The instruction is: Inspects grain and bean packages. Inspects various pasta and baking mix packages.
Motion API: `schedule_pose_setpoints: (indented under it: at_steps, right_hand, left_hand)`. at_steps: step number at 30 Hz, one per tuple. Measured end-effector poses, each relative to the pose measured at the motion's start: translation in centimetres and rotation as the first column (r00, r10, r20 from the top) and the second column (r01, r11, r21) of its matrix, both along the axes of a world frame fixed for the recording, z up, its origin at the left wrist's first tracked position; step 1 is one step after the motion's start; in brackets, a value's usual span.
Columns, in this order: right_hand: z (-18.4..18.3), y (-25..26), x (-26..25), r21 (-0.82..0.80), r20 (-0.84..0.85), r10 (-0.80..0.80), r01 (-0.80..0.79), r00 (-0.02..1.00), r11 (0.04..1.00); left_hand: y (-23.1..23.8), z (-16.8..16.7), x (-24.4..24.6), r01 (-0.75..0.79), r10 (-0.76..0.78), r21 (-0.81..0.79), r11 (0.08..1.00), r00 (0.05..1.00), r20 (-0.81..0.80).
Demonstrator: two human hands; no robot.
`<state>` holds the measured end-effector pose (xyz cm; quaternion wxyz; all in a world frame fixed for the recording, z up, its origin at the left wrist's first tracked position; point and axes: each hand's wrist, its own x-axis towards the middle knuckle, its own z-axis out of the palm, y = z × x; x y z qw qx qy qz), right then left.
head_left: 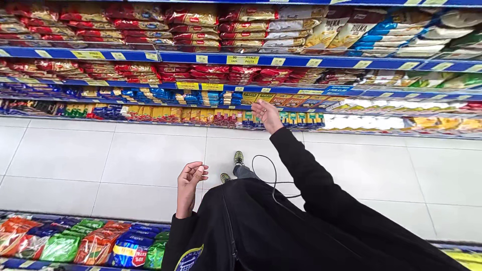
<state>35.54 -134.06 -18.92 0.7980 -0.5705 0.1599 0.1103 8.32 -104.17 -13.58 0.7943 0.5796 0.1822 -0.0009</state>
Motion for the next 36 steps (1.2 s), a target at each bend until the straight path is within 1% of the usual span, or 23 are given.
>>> schedule_pose_setpoints:
  at_steps: [2,4,6,9,13,18,19,21,23,25,28,33,36]
  right_hand:
    - [-1.8,-3.0,4.5,0.020,-0.055,-0.150,0.152,0.987,0.988]
    - [-3.6,-5.3,9.2,0.057,-0.128,-0.291,0.300,0.948,0.952]
    - [-4.9,-7.0,13.2,0.056,-0.172,-0.384,0.399,0.907,0.915]
    - [-6.6,-8.4,17.7,0.073,-0.206,-0.466,0.489,0.860,0.869]
    - [-6.8,-8.5,21.1,0.109,-0.241,-0.539,0.575,0.807,0.811]
    - [-7.1,-7.5,23.6,0.096,-0.301,-0.599,0.648,0.742,0.755]
    - [-6.7,-7.2,23.8,0.087,-0.311,-0.620,0.671,0.720,0.736]
    - [-6.1,-7.0,24.1,0.066,-0.318,-0.648,0.698,0.692,0.713]
    - [-5.7,-7.0,24.4,0.076,-0.321,-0.647,0.700,0.692,0.710]
    - [-5.7,-7.1,24.5,0.083,-0.335,-0.631,0.689,0.700,0.720]
    - [-5.8,-7.5,24.7,0.089,-0.366,-0.618,0.688,0.695,0.721]
    - [-5.3,-7.4,23.8,0.148,-0.384,-0.645,0.733,0.661,0.664]
    - [-5.9,-7.5,22.1,0.217,-0.365,-0.612,0.704,0.701,0.676]
  left_hand:
    - [-0.4,0.1,0.6,0.023,-0.023,0.014,1.000,1.000,-0.017]
    - [-0.9,0.5,1.0,0.032,-0.030,0.049,0.998,0.998,-0.050]
    - [-1.5,0.8,1.5,0.032,-0.024,0.080,0.996,0.995,-0.097]
    - [-2.5,1.0,2.5,0.014,0.000,0.088,0.996,0.988,-0.157]
    - [-3.9,1.6,4.0,-0.007,0.029,0.106,0.994,0.977,-0.209]
    - [-5.3,2.3,6.8,-0.025,0.049,0.114,0.993,0.976,-0.212]
    - [-5.6,2.5,7.3,-0.030,0.048,0.087,0.996,0.976,-0.214]
    - [-6.3,2.8,8.2,-0.061,0.056,-0.014,0.998,0.974,-0.220]
    - [-6.8,2.9,8.9,-0.083,0.059,-0.105,0.991,0.974,-0.217]
    - [-7.1,2.8,9.2,-0.098,0.063,-0.152,0.983,0.974,-0.217]
    - [-7.6,2.8,9.7,-0.097,0.061,-0.161,0.982,0.975,-0.215]
    - [-8.4,2.9,10.7,-0.036,0.011,-0.134,0.990,0.984,-0.179]
    - [-8.8,2.7,11.2,-0.008,-0.015,-0.134,0.991,0.985,-0.173]
